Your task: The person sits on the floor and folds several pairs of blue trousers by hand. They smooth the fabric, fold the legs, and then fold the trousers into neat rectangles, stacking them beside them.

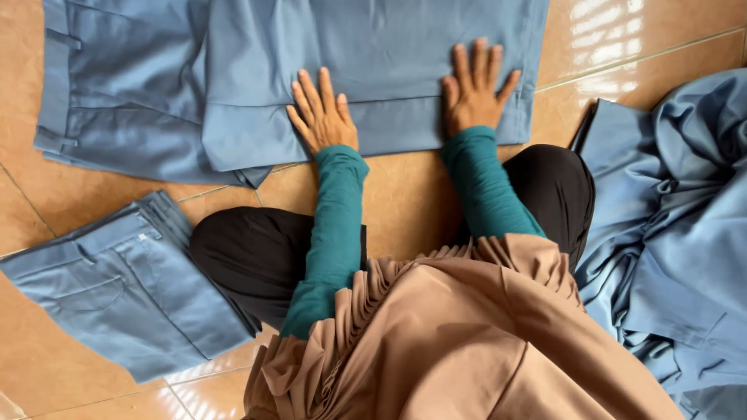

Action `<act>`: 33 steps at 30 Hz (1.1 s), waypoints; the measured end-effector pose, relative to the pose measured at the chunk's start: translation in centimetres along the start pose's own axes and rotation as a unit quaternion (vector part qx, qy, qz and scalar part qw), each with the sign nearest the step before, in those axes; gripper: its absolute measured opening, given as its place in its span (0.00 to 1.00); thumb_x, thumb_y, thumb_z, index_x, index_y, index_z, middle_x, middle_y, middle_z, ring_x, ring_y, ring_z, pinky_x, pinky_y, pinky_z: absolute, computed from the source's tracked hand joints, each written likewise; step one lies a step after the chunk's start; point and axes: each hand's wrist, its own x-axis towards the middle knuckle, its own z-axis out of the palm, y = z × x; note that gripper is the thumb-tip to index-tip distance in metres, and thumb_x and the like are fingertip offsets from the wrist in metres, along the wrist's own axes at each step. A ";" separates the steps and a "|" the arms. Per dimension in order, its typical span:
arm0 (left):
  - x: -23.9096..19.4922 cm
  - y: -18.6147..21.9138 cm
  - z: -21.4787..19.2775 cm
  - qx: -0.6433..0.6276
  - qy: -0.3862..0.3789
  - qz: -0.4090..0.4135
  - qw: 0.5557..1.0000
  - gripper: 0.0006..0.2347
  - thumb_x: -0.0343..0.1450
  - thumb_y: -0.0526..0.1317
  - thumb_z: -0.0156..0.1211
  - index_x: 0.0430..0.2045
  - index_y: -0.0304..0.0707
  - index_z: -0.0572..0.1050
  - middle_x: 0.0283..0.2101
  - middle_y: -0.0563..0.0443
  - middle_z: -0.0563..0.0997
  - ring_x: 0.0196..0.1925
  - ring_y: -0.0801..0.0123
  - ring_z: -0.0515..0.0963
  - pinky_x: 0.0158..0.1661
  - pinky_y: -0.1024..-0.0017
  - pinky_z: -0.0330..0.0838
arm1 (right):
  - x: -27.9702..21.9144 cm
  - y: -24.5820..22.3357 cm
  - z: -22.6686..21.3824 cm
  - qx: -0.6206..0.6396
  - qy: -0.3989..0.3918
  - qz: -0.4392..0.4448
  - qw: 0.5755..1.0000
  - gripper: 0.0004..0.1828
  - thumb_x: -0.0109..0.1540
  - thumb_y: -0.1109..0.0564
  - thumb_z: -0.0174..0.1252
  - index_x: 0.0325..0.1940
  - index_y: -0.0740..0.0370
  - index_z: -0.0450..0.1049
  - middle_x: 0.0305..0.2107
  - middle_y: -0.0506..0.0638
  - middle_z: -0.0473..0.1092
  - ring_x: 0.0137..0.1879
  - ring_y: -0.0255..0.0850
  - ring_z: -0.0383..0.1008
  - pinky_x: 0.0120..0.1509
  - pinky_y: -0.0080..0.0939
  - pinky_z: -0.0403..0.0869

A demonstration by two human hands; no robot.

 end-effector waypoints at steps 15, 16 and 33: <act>-4.5 2.8 1.9 0.008 -0.001 0.098 0.995 0.23 0.81 0.61 0.42 0.73 0.78 0.51 0.78 0.63 0.50 0.80 0.61 0.52 0.72 0.42 0.45 | -5.1 -1.8 0.2 0.019 -0.114 -0.058 0.992 0.28 0.78 0.41 0.40 0.84 0.38 0.49 0.79 0.46 0.38 0.82 0.51 0.30 0.76 0.80 0.29; -3.5 1.2 1.8 0.013 -0.037 0.061 0.997 0.23 0.83 0.60 0.38 0.75 0.75 0.46 0.79 0.61 0.45 0.81 0.57 0.47 0.73 0.39 0.40 | -4.6 -0.7 -0.4 0.006 -0.103 0.037 0.994 0.29 0.78 0.39 0.36 0.84 0.36 0.47 0.79 0.46 0.35 0.83 0.50 0.29 0.79 0.74 0.28; -1.9 -0.1 4.8 -0.126 0.023 0.101 0.987 0.26 0.77 0.53 0.52 0.74 0.67 0.56 0.79 0.59 0.49 0.80 0.58 0.50 0.72 0.51 0.52 | -0.6 7.6 3.1 0.029 0.112 0.155 0.981 0.19 0.71 0.35 0.51 0.64 0.29 0.77 0.72 0.46 0.54 0.77 0.40 0.50 0.71 0.77 0.46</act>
